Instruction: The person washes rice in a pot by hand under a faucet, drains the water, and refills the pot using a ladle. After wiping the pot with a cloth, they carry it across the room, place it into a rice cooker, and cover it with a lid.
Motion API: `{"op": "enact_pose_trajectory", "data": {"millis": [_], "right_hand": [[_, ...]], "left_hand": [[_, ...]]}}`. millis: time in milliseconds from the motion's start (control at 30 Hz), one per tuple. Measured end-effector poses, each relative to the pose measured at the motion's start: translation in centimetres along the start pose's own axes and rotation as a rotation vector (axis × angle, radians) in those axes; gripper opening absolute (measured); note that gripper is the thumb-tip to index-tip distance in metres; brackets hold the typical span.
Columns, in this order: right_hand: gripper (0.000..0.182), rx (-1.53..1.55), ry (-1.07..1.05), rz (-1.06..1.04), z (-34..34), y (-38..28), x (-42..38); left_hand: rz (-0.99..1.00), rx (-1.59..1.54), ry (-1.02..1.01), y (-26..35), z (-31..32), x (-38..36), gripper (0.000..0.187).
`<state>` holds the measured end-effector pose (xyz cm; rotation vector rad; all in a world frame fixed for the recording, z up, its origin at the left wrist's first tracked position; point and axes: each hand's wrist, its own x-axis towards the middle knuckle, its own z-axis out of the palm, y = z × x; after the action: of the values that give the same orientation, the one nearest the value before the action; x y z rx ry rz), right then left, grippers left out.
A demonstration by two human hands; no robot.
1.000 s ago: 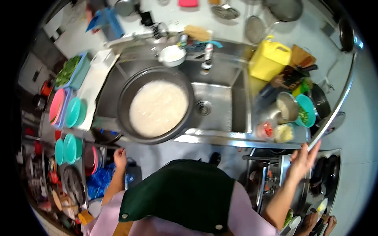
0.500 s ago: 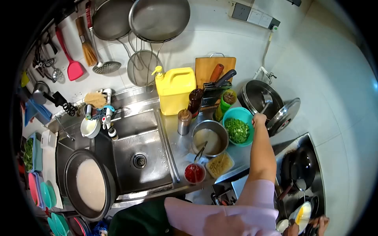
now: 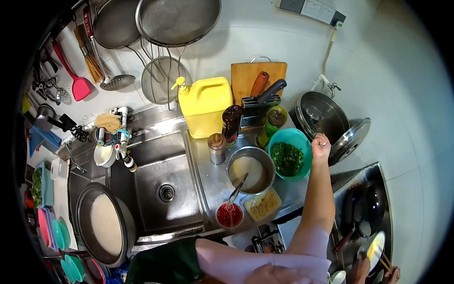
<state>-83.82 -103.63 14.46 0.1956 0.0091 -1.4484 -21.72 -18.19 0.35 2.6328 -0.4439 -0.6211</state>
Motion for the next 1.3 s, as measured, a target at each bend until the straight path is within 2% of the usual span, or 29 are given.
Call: {"op": "enact_pose_trajectory", "data": {"millis": [67,100,133,200,233,267,333,400,500,600,667,733,800,867,900,933,967,1067,1200,1300], "right_hand": [[0.013,0.085,-0.002,0.184,1.1,0.2,-2.4],[0.005,0.071,0.003,0.156,2.3,1.2,-4.1],[0.024,0.020,0.010,0.169,3.2,1.5,-5.4],[0.042,0.056,-0.060,0.190,5.1,3.2,-8.3],[0.045,0.005,-0.061,0.181,6.4,4.0,-9.7],[0.045,-0.032,-0.071,0.184,7.6,4.9,-11.2],[0.026,-0.082,-0.071,0.224,10.9,7.2,-14.7],[0.043,-0.136,-0.076,0.177,12.9,8.3,-17.0],[0.042,-0.196,-0.149,0.249,16.9,12.2,-21.6],[0.042,-0.248,-0.185,0.293,19.9,17.0,-26.9],[0.042,-0.262,-0.193,0.327,21.7,20.5,-30.6],[0.041,-0.326,-0.194,0.362,22.4,23.8,-34.3],[0.043,-0.307,-0.237,0.472,22.1,25.7,-37.3],[0.048,-0.295,-0.267,0.568,21.3,28.8,-40.8],[0.051,-0.237,-0.251,0.586,20.9,30.8,-42.9],[0.054,-0.182,-0.231,0.601,19.9,32.9,-44.9],[0.055,-0.111,-0.226,0.629,18.4,34.3,-46.5],[0.058,-0.011,-0.276,0.767,14.2,37.6,-49.8],[0.061,0.270,-0.196,0.970,8.3,41.4,-53.5],[0.063,0.208,-0.117,1.101,5.5,42.9,-55.1]], "left_hand": [[0.063,-0.023,-0.035,-0.5,2.0,3.4,0.030],[0.093,-0.030,-0.054,-0.5,2.8,5.0,0.031],[0.127,-0.062,-0.065,-0.3,3.9,6.7,0.031],[0.173,-0.097,-0.093,-1.0,4.2,9.5,0.032],[0.191,-0.111,-0.122,-1.4,5.0,9.8,0.033],[0.206,-0.121,-0.143,-2.0,5.3,10.4,0.033],[0.225,-0.133,-0.186,-3.8,5.7,10.9,0.035],[0.226,-0.113,-0.224,-6.1,5.6,11.6,0.035],[0.225,-0.084,-0.291,-9.2,7.0,12.6,0.036],[0.174,-0.307,-0.301,-13.1,7.9,12.7,0.036],[0.185,-0.321,-0.278,-15.9,8.4,12.6,0.036],[0.224,-0.214,-0.173,-18.0,8.3,12.3,0.038],[0.202,-0.044,-0.039,-15.0,5.3,10.0,0.039],[0.068,-0.242,-0.158,-16.1,4.2,9.6,0.040],[0.017,-0.390,-0.096,-13.1,2.0,7.7,0.040],[0.181,-0.026,-0.031,-11.4,-0.5,6.5,0.041],[0.131,-0.033,-0.127,-11.4,-1.4,6.2,0.042],[0.121,0.060,-0.055,-12.4,-2.1,6.0,0.043],[0.095,0.052,-0.077,-11.5,-3.6,5.3,0.043],[0.067,0.015,-0.083,-10.9,-4.0,5.3,0.043]]}}
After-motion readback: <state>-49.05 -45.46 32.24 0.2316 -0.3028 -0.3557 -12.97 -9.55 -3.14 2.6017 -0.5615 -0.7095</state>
